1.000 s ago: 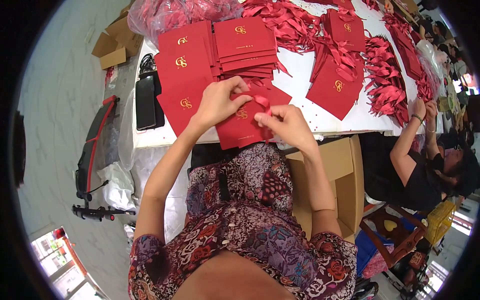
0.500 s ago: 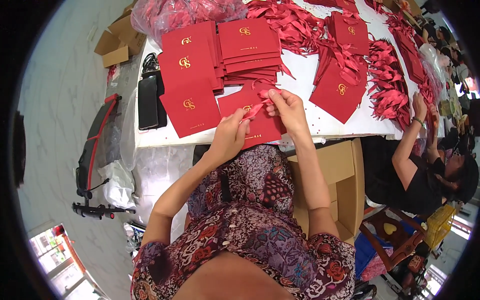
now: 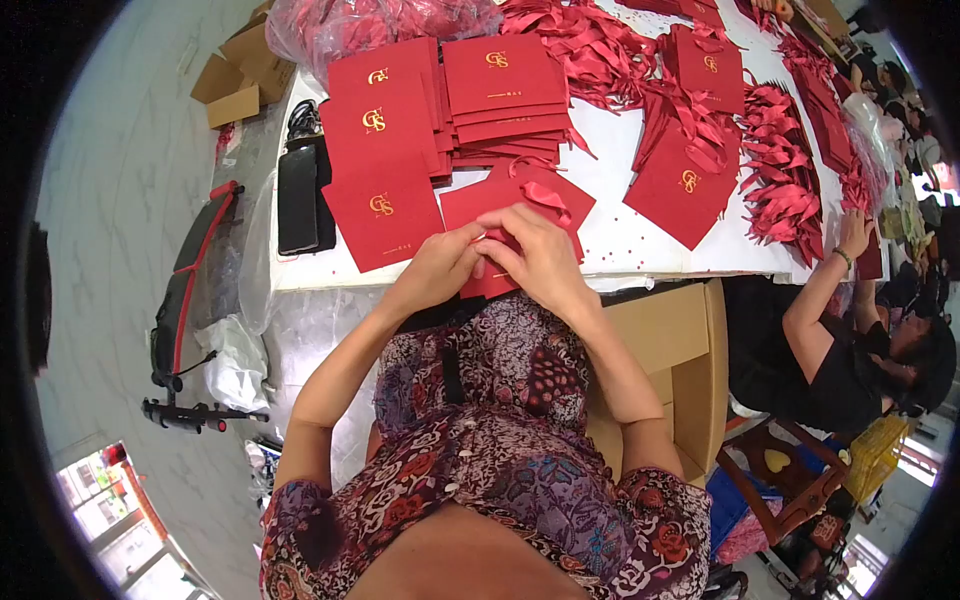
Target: Assembling red gift bags by folding and attaching ribbons.
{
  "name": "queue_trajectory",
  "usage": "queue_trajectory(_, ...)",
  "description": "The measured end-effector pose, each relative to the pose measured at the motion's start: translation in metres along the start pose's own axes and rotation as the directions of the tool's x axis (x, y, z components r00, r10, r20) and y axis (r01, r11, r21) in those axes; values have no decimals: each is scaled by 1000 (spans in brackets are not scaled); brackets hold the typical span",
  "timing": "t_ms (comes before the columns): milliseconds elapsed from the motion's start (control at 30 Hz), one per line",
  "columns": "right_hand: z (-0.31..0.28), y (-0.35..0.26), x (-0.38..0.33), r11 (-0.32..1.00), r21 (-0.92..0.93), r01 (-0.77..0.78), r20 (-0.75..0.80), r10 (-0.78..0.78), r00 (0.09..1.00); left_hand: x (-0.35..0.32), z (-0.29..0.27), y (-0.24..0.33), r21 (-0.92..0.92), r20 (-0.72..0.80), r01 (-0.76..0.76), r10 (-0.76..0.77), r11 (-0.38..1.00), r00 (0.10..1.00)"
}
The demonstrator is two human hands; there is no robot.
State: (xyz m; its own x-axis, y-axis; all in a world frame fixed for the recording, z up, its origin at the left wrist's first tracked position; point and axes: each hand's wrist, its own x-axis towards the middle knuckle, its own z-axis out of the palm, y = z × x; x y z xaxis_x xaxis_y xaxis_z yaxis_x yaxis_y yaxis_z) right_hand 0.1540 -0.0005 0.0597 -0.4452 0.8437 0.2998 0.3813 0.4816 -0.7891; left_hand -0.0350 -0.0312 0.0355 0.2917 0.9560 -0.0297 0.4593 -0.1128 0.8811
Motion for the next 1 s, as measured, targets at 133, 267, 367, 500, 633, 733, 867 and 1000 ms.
queue_trajectory(133,7,9,3,994,66,-89,46,86,995,1,-8,-1,125,-1,20,-20,992,1000)
queue_trajectory(267,15,21,5,995,-34,-92,-56,90,994,6,-9,11,464,-351,15,168,886,921)
queue_trajectory(367,19,29,6,989,-37,-143,-72,140,987,11,-4,7,500,-334,76,111,862,936)
queue_trajectory(500,25,34,8,989,-83,-123,-134,111,985,15,2,-1,491,-296,36,127,871,947)
queue_trajectory(633,31,29,11,988,-64,-140,-147,129,981,18,3,1,446,-339,-37,207,894,918)
queue_trajectory(733,33,29,13,986,-98,-135,-186,115,976,21,0,1,457,-355,-119,303,881,884)
queue_trajectory(867,35,22,13,976,-55,-210,-209,194,959,20,-1,5,514,-373,-148,375,845,849)
queue_trajectory(1000,43,21,9,986,-101,-135,-269,104,958,19,1,8,534,-352,-98,326,840,877)
